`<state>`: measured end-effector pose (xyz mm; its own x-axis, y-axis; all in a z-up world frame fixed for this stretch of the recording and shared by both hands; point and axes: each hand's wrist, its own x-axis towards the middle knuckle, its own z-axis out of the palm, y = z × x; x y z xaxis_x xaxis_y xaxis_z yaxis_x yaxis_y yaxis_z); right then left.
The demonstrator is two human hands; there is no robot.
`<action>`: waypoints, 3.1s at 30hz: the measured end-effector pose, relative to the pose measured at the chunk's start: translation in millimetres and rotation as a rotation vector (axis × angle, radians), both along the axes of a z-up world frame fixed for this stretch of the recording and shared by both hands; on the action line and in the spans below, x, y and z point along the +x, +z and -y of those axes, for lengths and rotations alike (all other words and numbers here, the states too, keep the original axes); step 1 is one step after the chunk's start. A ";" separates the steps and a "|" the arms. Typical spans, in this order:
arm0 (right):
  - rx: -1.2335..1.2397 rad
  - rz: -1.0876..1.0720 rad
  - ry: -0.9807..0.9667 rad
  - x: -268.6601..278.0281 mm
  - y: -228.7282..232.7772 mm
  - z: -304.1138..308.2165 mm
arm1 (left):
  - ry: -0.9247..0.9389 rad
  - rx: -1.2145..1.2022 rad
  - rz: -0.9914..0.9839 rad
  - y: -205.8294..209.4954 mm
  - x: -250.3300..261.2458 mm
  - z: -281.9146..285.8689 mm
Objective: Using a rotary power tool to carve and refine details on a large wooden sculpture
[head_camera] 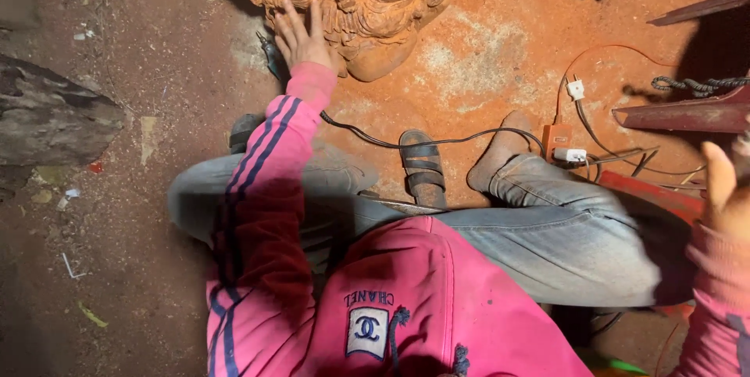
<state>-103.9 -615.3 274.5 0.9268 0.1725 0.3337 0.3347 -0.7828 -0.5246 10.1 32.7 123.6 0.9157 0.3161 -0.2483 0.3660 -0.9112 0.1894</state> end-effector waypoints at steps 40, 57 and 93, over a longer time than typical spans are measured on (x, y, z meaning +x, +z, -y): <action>0.892 -1.040 -0.187 137.3 -303.5 -552.1 | 0.261 -0.884 -0.302 -94.1 -32.8 -22.7; 1.103 -0.880 -0.046 135.8 -300.2 -548.0 | 0.354 -0.858 -0.239 -65.7 -28.7 -7.4; 0.966 -0.901 -0.084 132.3 -286.6 -548.9 | 0.240 -0.779 -0.189 -80.7 -37.4 -12.9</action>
